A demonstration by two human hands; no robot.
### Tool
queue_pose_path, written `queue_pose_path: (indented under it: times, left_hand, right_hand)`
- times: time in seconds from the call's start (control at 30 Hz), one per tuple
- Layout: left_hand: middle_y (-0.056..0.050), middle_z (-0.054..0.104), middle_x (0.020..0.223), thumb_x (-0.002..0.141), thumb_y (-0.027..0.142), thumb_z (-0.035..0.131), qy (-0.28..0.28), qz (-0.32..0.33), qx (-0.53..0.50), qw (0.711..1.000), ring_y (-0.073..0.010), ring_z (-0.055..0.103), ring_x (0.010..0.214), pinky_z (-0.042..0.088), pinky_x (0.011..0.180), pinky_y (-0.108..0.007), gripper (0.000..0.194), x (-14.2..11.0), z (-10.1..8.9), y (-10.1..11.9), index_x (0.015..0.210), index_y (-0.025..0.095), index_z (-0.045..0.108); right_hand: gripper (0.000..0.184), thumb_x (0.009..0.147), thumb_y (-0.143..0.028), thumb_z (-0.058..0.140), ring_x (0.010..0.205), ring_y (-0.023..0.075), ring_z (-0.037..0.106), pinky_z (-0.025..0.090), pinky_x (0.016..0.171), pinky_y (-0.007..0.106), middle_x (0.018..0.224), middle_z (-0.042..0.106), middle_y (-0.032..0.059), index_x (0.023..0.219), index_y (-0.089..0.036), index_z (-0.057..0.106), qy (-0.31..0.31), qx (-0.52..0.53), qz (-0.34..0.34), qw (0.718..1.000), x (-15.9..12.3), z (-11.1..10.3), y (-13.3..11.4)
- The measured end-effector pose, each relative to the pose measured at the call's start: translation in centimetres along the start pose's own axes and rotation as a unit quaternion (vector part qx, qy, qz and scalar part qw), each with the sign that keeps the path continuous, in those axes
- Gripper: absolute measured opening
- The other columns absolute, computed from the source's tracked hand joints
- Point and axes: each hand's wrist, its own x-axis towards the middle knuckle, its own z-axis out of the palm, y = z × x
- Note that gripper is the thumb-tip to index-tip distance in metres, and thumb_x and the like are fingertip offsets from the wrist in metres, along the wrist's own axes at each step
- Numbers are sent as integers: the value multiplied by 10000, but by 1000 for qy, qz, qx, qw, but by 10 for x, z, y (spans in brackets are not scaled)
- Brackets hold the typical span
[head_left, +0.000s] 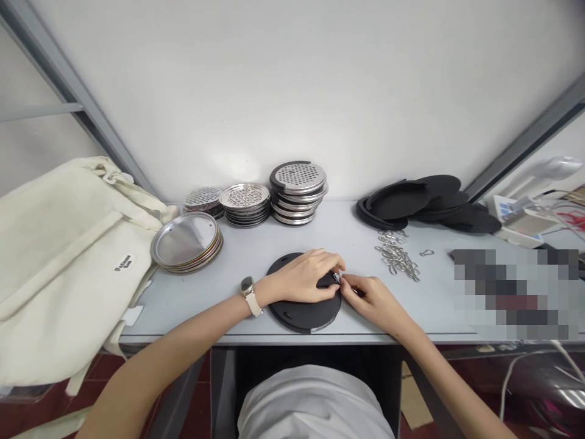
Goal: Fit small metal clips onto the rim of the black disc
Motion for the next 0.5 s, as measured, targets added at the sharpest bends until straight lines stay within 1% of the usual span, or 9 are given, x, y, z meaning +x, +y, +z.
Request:
queue_pose_path:
  times: [0.17,0.33,0.5]
  left_hand:
    - [-70,590,973,798,139,549,-4,17,8,1000,-199,542,944,420,903,-330,236,0,-1,0,1025,165,492]
    - [-74,587,963,814,142,527,-10,19,2,1000,-203,542,936,420,894,-337,225,0,-1,0,1036,167,497]
    - [-75,592,977,817,123,524,-15,21,-11,1000,-202,548,943,423,879,-326,233,-1,-1,-1,1043,170,494]
  right_hand:
    - [347,927,-353,354,489,89,343,272,499,234,526,411,-46,634,-186,438,-3,3,2,1000,-1,0,0]
    - [352,932,-360,340,486,98,364,284,493,235,532,447,-34,656,-186,471,-4,8,-1,1000,-1,-2,-2]
    - [374,934,-371,342,483,97,351,275,493,233,524,428,-38,631,-185,457,-4,15,-4,1000,-1,-1,0]
